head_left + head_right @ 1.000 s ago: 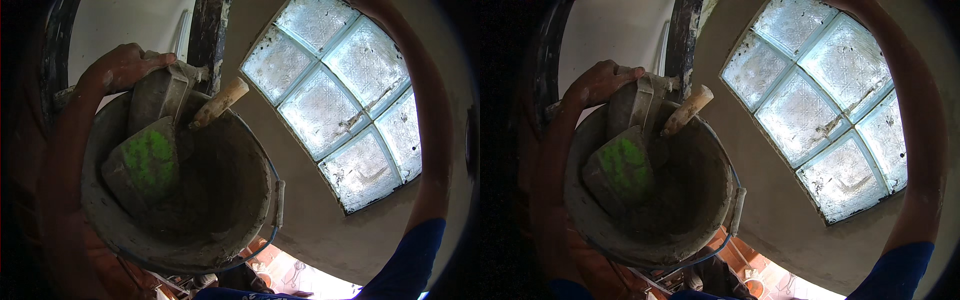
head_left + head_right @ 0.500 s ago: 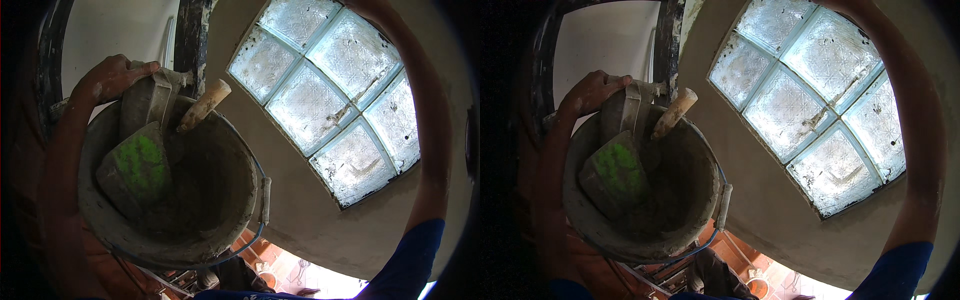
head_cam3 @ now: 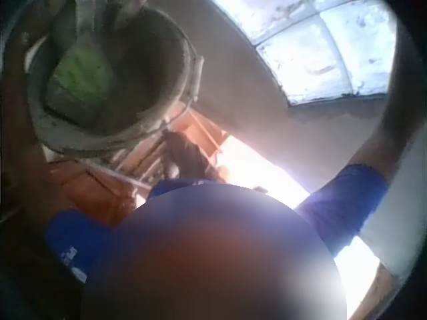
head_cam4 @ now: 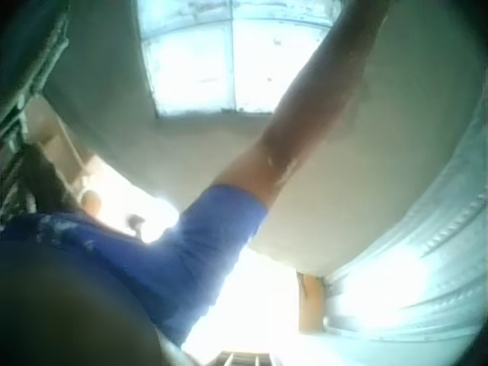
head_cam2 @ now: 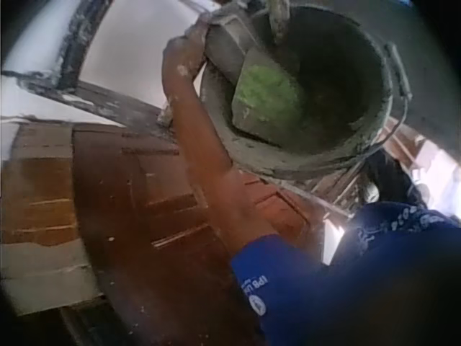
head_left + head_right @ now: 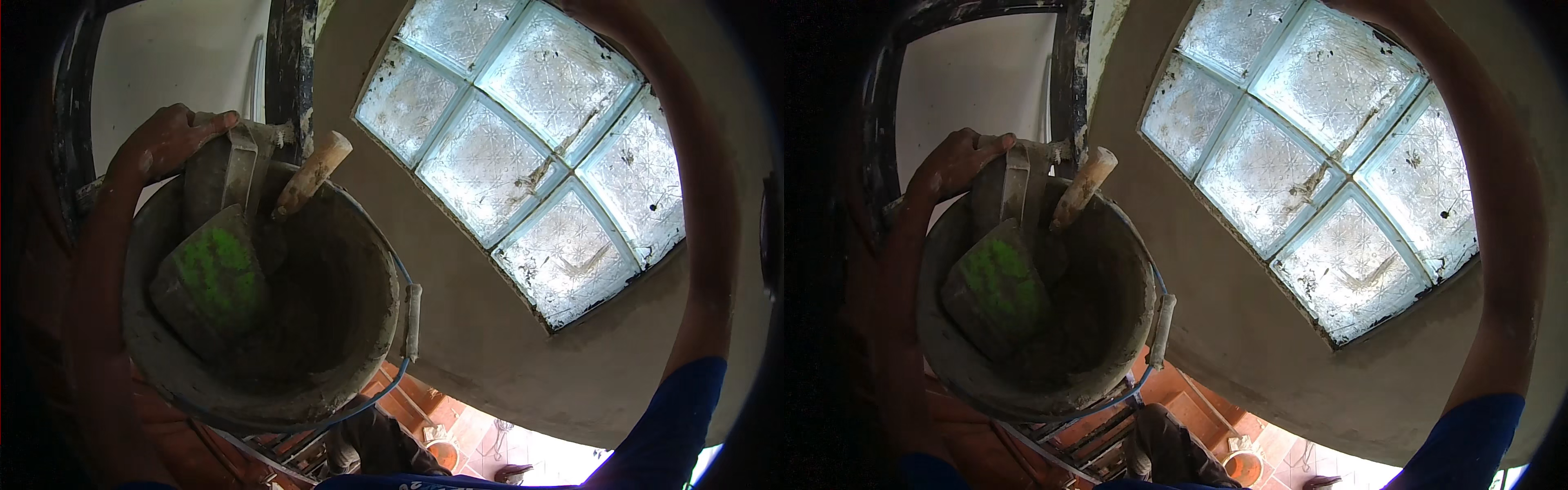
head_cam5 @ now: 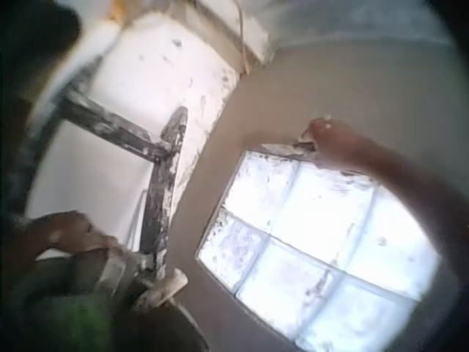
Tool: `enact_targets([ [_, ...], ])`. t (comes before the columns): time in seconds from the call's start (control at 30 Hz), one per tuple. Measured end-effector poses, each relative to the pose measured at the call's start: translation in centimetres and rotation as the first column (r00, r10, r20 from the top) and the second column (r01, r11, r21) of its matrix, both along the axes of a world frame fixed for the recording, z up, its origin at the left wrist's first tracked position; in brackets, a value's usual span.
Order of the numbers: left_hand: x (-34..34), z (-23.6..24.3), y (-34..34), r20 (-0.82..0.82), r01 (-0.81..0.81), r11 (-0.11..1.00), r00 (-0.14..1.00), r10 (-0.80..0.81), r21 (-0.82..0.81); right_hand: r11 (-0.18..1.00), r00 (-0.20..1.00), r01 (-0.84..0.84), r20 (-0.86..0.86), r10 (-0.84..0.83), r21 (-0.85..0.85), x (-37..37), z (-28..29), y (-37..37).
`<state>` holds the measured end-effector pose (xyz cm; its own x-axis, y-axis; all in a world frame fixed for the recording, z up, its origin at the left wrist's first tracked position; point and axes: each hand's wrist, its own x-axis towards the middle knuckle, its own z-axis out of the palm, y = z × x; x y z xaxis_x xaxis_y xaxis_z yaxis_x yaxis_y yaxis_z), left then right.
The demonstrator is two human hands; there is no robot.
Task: The person applies plaster to a wall around a glass block window, smoothing it with a trowel and putty knife.
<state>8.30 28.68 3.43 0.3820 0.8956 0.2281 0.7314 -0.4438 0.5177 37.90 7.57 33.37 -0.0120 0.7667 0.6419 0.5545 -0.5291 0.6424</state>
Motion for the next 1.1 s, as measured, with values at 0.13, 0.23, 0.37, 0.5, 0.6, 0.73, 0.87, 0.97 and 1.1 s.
enact_targets([
  [0.13, 0.0, 0.0, -0.4, 0.027, 0.002, 1.000, 1.000, -0.002, 0.016, 0.997, 0.994, -0.043, 0.093, 0.048, -0.060, 0.9, 0.3, -1.1],
  [0.23, -0.2, -0.1, -0.2, 0.023, 0.009, 1.000, 1.000, -0.009, 0.014, 0.997, 0.993, -0.061, 0.100, 0.065, -0.042, 1.0, 0.4, -1.8],
  [0.37, -0.2, 0.1, -1.1, 0.083, 0.029, 1.000, 0.996, -0.029, 0.003, 0.996, 0.991, -0.092, 0.091, 0.093, -0.012, -1.2, -1.9, -3.6],
  [0.5, 0.2, 0.2, -1.4, 0.101, 0.014, 1.000, 0.995, -0.015, 0.005, 0.999, 0.998, -0.054, -0.040, 0.054, 0.005, -1.5, -1.3, -3.9],
  [0.6, 0.0, 0.7, -1.0, 0.026, 0.038, 0.998, 0.999, -0.037, -0.039, 0.999, 0.997, -0.002, 0.076, 0.006, -0.047, -0.1, -0.1, -3.9],
  [0.73, 0.0, 0.4, -1.8, 0.059, 0.001, 0.999, 0.998, -0.003, 0.033, 0.998, 0.998, -0.063, 0.014, 0.063, -0.010, -2.0, -1.6, -5.9],
  [0.87, 0.1, 0.3, -1.2, 0.058, 0.020, 1.000, 0.998, -0.020, -0.002, 0.999, 0.997, 0.004, -0.080, -0.001, 0.045, -1.4, -0.8, -6.1],
  [0.97, -0.1, 0.3, -1.3, 0.065, -0.001, 1.000, 0.998, 0.001, -0.001, 0.999, 0.998, -0.002, -0.056, 0.004, 0.039, -1.1, -0.6, -7.0],
  [1.1, -0.2, 0.1, -1.6, 0.062, -0.062, 0.994, 0.996, 0.057, 0.087, 0.999, 0.996, -0.006, -0.084, 0.009, 0.043, -2.6, -1.5, -8.6],
])
